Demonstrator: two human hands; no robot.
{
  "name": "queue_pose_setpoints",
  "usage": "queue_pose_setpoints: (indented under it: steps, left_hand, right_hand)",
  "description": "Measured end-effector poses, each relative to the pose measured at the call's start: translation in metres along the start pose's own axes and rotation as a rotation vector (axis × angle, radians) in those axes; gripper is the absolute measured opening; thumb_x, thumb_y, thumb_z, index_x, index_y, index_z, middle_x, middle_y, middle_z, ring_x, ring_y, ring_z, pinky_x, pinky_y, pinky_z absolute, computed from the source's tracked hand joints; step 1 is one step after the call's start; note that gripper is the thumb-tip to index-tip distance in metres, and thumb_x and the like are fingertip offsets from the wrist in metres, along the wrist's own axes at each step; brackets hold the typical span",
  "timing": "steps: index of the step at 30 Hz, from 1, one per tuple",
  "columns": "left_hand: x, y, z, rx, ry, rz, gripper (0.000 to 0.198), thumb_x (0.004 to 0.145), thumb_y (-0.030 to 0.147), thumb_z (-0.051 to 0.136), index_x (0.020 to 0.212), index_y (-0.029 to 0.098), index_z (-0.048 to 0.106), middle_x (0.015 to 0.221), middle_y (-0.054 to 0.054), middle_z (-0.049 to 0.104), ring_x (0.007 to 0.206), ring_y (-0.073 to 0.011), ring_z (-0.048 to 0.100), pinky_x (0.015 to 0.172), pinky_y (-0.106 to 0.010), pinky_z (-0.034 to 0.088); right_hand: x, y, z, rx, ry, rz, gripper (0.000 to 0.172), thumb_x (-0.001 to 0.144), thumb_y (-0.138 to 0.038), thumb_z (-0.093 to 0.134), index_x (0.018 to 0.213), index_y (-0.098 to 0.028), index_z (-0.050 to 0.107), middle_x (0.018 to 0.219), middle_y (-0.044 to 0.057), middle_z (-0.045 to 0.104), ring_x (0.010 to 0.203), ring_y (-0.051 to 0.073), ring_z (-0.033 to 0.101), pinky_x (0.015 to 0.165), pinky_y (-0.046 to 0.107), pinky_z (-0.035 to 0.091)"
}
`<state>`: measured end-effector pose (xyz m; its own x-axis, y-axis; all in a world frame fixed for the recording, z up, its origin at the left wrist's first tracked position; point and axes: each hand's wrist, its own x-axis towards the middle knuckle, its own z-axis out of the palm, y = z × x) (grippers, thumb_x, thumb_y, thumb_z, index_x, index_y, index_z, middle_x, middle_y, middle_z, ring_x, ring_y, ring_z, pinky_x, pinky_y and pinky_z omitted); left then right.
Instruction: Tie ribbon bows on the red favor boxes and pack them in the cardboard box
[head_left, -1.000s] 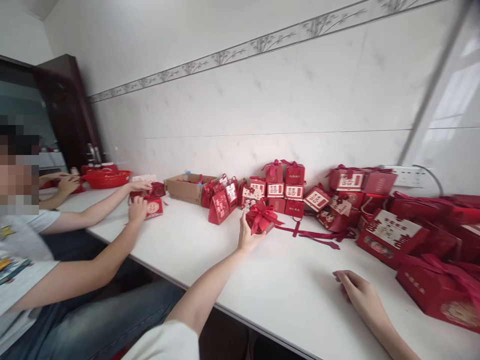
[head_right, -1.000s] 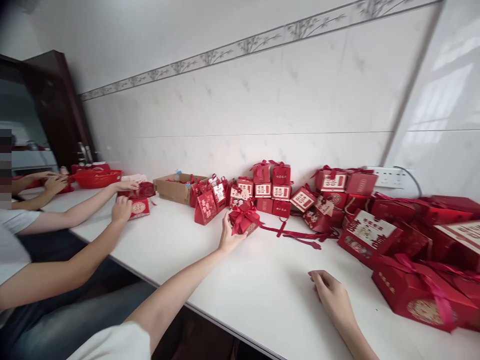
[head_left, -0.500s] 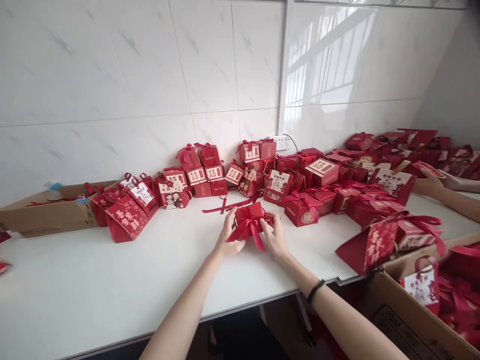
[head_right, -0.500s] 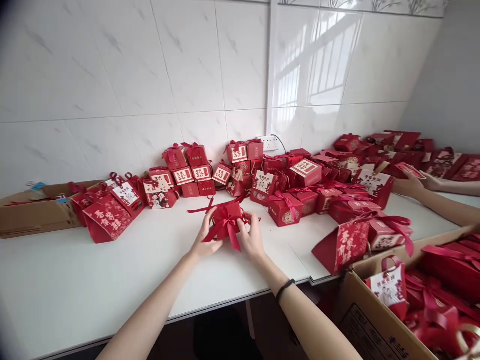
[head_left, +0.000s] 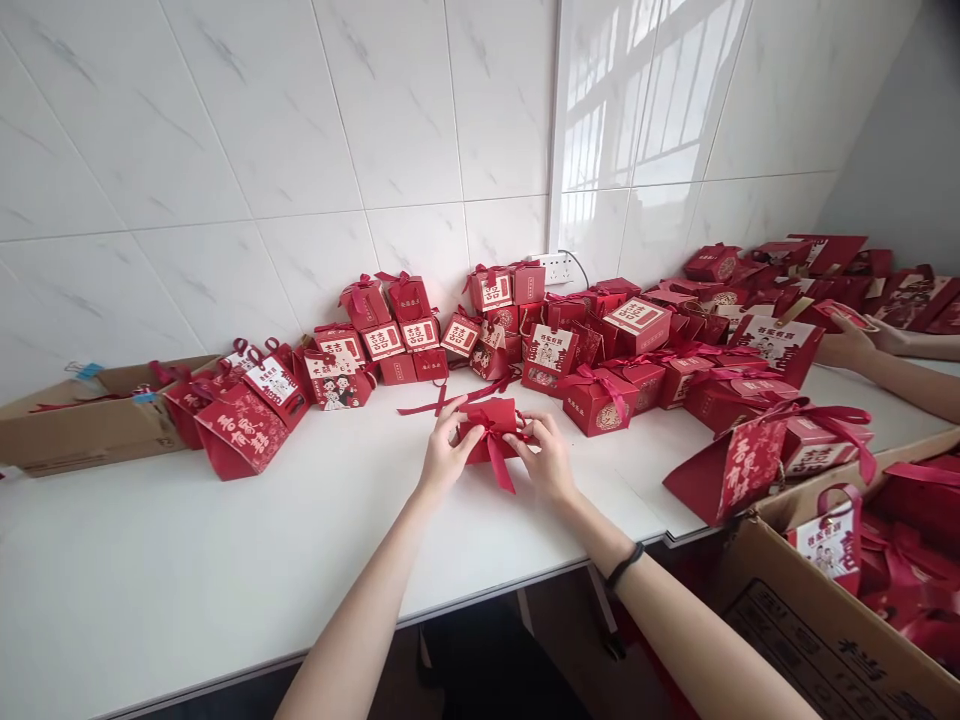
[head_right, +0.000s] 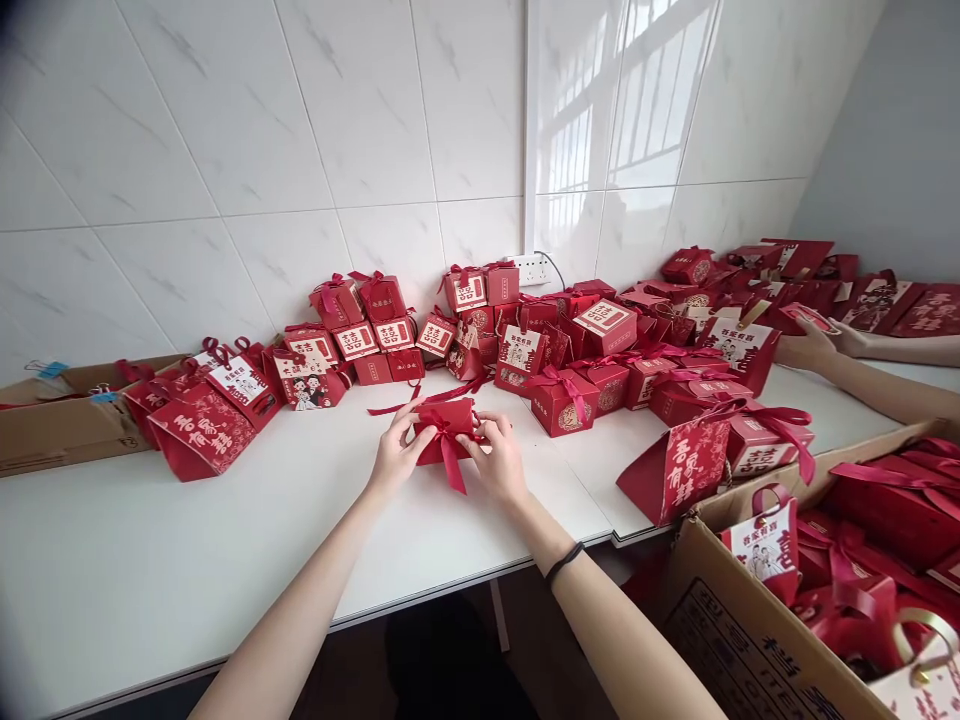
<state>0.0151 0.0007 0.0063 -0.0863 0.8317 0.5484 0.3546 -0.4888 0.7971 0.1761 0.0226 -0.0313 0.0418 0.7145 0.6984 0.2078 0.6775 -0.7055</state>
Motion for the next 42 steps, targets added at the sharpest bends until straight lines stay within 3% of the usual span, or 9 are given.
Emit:
queue_pose_setpoints:
  steps: [7, 10, 13, 18, 21, 24, 29, 37, 42]
  left_hand:
    - [-0.009, -0.004, -0.002, 0.193, 0.194, 0.141, 0.015, 0.082, 0.031, 0.052, 0.073, 0.019, 0.052, 0.116, -0.010, 0.053, 0.111, -0.0219, 0.051, 0.081, -0.031, 0.048]
    - [-0.013, -0.004, -0.002, 0.313, 0.242, 0.251, 0.015, 0.080, 0.029, 0.053, 0.069, 0.019, 0.051, 0.088, -0.006, 0.050, 0.081, -0.0167, 0.053, 0.067, -0.028, 0.047]
    - [-0.016, -0.001, 0.001, 0.294, 0.184, 0.268, 0.016, 0.080, 0.027, 0.051, 0.067, 0.020, 0.047, 0.076, -0.001, 0.045, 0.064, -0.0124, 0.048, 0.060, -0.025, 0.045]
    - [-0.020, 0.001, 0.007, 0.226, 0.111, 0.238, 0.011, 0.076, 0.021, 0.051, 0.068, 0.021, 0.044, 0.075, -0.001, 0.052, 0.070, -0.0131, 0.054, 0.063, -0.024, 0.048]
    - [-0.022, -0.002, 0.011, 0.176, 0.068, 0.188, 0.014, 0.073, 0.021, 0.053, 0.086, 0.021, 0.047, 0.071, 0.001, 0.052, 0.066, -0.0124, 0.056, 0.058, -0.022, 0.047]
    - [-0.023, -0.005, 0.012, 0.147, 0.028, 0.109, 0.027, 0.073, 0.031, 0.058, 0.098, 0.020, 0.051, 0.078, -0.001, 0.056, 0.075, -0.0144, 0.058, 0.066, -0.026, 0.050]
    - [-0.020, -0.011, 0.009, 0.136, 0.024, 0.054, 0.019, 0.081, 0.039, 0.057, 0.082, 0.020, 0.054, 0.082, -0.002, 0.060, 0.075, -0.0140, 0.060, 0.073, -0.029, 0.051]
    - [-0.018, -0.011, 0.007, 0.150, -0.076, 0.206, 0.029, 0.076, 0.050, 0.063, 0.071, 0.021, 0.058, 0.075, -0.002, 0.058, 0.072, -0.0148, 0.056, 0.066, -0.026, 0.049]
    - [-0.016, -0.009, 0.005, 0.116, 0.007, 0.119, 0.033, 0.077, 0.052, 0.059, 0.067, 0.021, 0.055, 0.069, 0.000, 0.057, 0.064, -0.0130, 0.054, 0.062, -0.026, 0.048]
  right_hand:
    - [0.001, -0.006, -0.004, -0.058, 0.013, -0.024, 0.039, 0.089, -0.045, 0.046, 0.059, -0.020, 0.049, 0.097, 0.010, 0.055, 0.074, 0.017, 0.056, 0.058, 0.030, 0.050]
    - [0.001, -0.005, -0.005, -0.084, 0.060, -0.037, 0.039, 0.087, -0.045, 0.048, 0.057, -0.020, 0.049, 0.097, 0.010, 0.053, 0.078, 0.018, 0.055, 0.067, 0.035, 0.050]
    - [0.002, -0.004, -0.007, -0.113, 0.122, -0.052, 0.036, 0.086, -0.043, 0.051, 0.057, -0.020, 0.049, 0.102, 0.011, 0.052, 0.090, 0.022, 0.054, 0.080, 0.041, 0.048]
    - [0.003, -0.011, -0.012, -0.021, 0.025, -0.090, 0.034, 0.089, -0.036, 0.048, 0.059, -0.020, 0.046, 0.126, 0.013, 0.052, 0.117, 0.025, 0.051, 0.094, 0.042, 0.044]
    - [0.003, -0.014, -0.012, 0.026, -0.072, -0.016, 0.037, 0.090, -0.038, 0.046, 0.058, -0.021, 0.043, 0.124, 0.012, 0.058, 0.120, 0.026, 0.051, 0.094, 0.041, 0.043]
    - [0.003, -0.014, -0.011, 0.019, -0.085, 0.039, 0.038, 0.089, -0.040, 0.046, 0.057, -0.021, 0.044, 0.121, 0.011, 0.061, 0.121, 0.027, 0.050, 0.092, 0.040, 0.043]
    - [0.007, -0.010, -0.012, 0.053, -0.069, 0.124, 0.040, 0.084, -0.045, 0.050, 0.053, -0.021, 0.043, 0.119, 0.011, 0.062, 0.110, 0.027, 0.058, 0.087, 0.037, 0.044]
    - [0.015, -0.007, -0.022, 0.102, 0.018, 0.234, 0.043, 0.080, -0.050, 0.055, 0.049, -0.021, 0.044, 0.114, 0.009, 0.065, 0.101, 0.025, 0.060, 0.085, 0.035, 0.044]
    - [0.015, -0.008, -0.025, 0.157, -0.013, 0.283, 0.042, 0.077, -0.051, 0.058, 0.049, -0.019, 0.052, 0.113, 0.010, 0.065, 0.106, 0.027, 0.059, 0.086, 0.035, 0.044]
